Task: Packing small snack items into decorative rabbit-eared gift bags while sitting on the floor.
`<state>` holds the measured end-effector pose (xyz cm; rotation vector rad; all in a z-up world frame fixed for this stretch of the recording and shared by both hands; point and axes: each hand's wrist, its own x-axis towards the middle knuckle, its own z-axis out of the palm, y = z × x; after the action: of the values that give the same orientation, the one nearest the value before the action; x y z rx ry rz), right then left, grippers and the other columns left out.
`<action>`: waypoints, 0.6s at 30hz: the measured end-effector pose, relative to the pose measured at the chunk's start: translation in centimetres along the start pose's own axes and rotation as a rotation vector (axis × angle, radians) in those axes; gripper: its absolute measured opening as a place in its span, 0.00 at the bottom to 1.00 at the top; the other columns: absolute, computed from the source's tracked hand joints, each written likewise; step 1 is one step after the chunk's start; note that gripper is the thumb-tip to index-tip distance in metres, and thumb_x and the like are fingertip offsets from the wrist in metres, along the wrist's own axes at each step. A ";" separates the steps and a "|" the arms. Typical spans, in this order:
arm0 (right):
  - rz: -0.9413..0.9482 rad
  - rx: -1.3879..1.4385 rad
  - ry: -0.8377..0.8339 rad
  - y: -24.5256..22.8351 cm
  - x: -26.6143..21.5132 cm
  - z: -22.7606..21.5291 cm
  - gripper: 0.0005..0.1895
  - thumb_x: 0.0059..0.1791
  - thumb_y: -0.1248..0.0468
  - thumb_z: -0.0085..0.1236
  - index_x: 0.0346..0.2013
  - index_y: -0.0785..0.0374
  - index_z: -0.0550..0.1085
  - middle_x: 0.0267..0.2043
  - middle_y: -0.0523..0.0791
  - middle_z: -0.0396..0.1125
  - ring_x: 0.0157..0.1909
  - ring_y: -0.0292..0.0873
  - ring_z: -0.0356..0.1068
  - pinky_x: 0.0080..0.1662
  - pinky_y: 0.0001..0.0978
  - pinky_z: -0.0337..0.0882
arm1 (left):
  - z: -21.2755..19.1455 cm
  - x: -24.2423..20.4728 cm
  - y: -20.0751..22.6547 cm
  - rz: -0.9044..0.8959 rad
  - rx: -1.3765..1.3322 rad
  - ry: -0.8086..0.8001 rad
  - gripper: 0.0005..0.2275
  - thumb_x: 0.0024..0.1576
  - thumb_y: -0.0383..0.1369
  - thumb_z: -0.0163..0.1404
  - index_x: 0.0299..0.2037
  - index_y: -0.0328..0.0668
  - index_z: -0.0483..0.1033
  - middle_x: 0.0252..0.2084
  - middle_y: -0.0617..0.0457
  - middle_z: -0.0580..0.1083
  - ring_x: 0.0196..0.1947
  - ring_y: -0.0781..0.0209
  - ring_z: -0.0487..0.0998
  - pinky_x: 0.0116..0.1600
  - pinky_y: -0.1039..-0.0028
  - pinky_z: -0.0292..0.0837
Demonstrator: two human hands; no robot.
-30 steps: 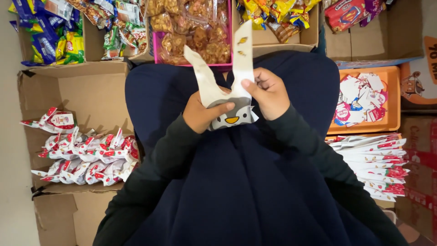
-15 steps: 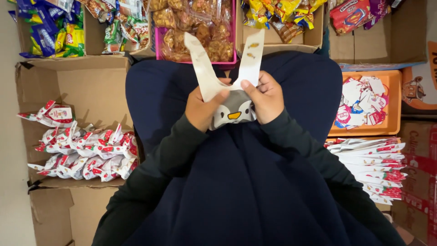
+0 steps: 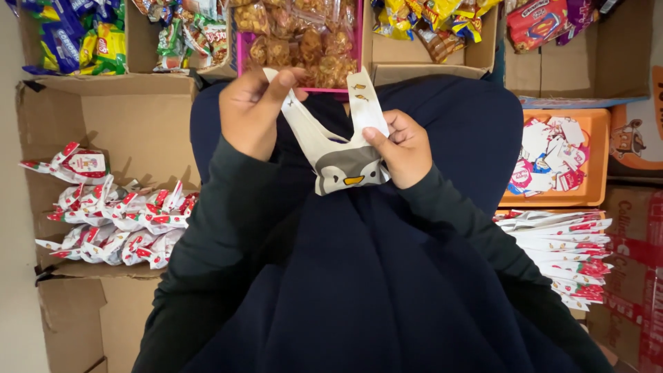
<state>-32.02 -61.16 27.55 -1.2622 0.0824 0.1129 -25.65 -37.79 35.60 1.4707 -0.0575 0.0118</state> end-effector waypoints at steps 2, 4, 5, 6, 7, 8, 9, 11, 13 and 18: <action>-0.009 -0.004 -0.006 0.1 0.0 0.0 0.06 0.54 0.71 0.58 0.44 0.68 0.72 0.36 0.43 0.71 0.32 0.29 0.66 0.39 0.15 0.67 | -0.3 0.4 -0.9 0.009 -0.011 0.003 0.13 0.60 0.36 0.57 0.44 0.29 0.78 0.35 0.46 0.79 0.35 0.63 0.81 0.47 0.80 0.74; -0.058 0.044 0.044 0.2 -0.1 0.1 0.06 0.54 0.72 0.57 0.45 0.69 0.71 0.39 0.45 0.72 0.34 0.30 0.68 0.41 0.16 0.68 | -0.8 0.8 -2.9 0.226 -0.143 -0.121 0.27 0.64 0.38 0.57 0.71 0.43 0.61 0.58 0.41 0.72 0.56 0.56 0.73 0.57 0.71 0.72; -0.058 0.044 0.044 0.2 0.0 0.0 0.06 0.54 0.72 0.57 0.45 0.69 0.71 0.39 0.45 0.72 0.34 0.30 0.68 0.41 0.16 0.68 | -0.4 0.6 -3.8 0.225 -0.143 -0.121 0.27 0.64 0.38 0.57 0.71 0.43 0.61 0.58 0.41 0.72 0.56 0.56 0.73 0.57 0.71 0.72; -0.078 0.090 0.083 0.2 0.2 0.0 0.06 0.54 0.72 0.56 0.45 0.69 0.71 0.40 0.46 0.72 0.36 0.32 0.69 0.43 0.18 0.70 | 0.0 0.5 -4.7 0.223 -0.224 -0.159 0.29 0.59 0.37 0.58 0.70 0.46 0.59 0.60 0.45 0.67 0.57 0.55 0.69 0.59 0.68 0.69; -0.098 0.136 0.123 0.1 0.2 -0.1 0.06 0.54 0.73 0.56 0.45 0.70 0.71 0.41 0.48 0.73 0.37 0.34 0.71 0.46 0.20 0.72 | 0.4 0.3 -5.5 0.219 -0.305 -0.199 0.31 0.55 0.35 0.59 0.68 0.49 0.58 0.63 0.49 0.62 0.58 0.54 0.65 0.62 0.66 0.65; -0.098 0.136 0.125 0.8 0.7 -0.3 0.06 0.54 0.73 0.56 0.45 0.70 0.71 0.41 0.48 0.73 0.37 0.34 0.71 0.46 0.20 0.72 | 1.1 -0.8 -6.1 0.217 -0.305 -0.201 0.31 0.55 0.35 0.59 0.68 0.49 0.58 0.63 0.49 0.62 0.58 0.54 0.65 0.62 0.66 0.65; -0.153 0.154 0.201 1.5 1.2 -0.5 0.07 0.53 0.71 0.60 0.43 0.70 0.72 0.35 0.48 0.73 0.32 0.37 0.73 0.39 0.25 0.75 | 1.7 -1.8 -6.6 0.103 -0.273 -0.262 0.32 0.51 0.39 0.64 0.65 0.49 0.62 0.61 0.50 0.67 0.57 0.59 0.69 0.60 0.69 0.70; -0.209 0.174 0.279 2.2 1.6 -0.7 0.08 0.52 0.70 0.63 0.41 0.70 0.73 0.28 0.49 0.73 0.28 0.40 0.75 0.32 0.31 0.78 | 2.8 -3.4 -7.3 -0.012 -0.238 -0.324 0.33 0.48 0.42 0.70 0.62 0.48 0.67 0.58 0.52 0.73 0.55 0.64 0.74 0.58 0.72 0.74; -0.232 0.147 0.305 2.2 1.4 -0.5 0.08 0.52 0.70 0.64 0.41 0.69 0.72 0.29 0.48 0.72 0.29 0.40 0.75 0.32 0.30 0.78 | 3.7 -4.6 -7.7 -0.207 -0.067 -0.392 0.32 0.48 0.39 0.71 0.63 0.43 0.73 0.56 0.49 0.77 0.52 0.63 0.78 0.57 0.69 0.76; -0.281 0.106 0.348 1.3 0.7 0.3 0.08 0.52 0.70 0.65 0.41 0.69 0.74 0.27 0.48 0.71 0.28 0.37 0.73 0.32 0.30 0.77 | 7.1 -4.1 -4.9 -0.412 0.168 -0.110 0.27 0.41 0.45 0.73 0.46 0.36 0.81 0.38 0.43 0.80 0.37 0.55 0.83 0.40 0.68 0.80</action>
<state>-31.53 -60.41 26.30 -1.1653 0.2069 -0.3509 -29.79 -45.21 31.22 1.6268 0.1613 -0.4070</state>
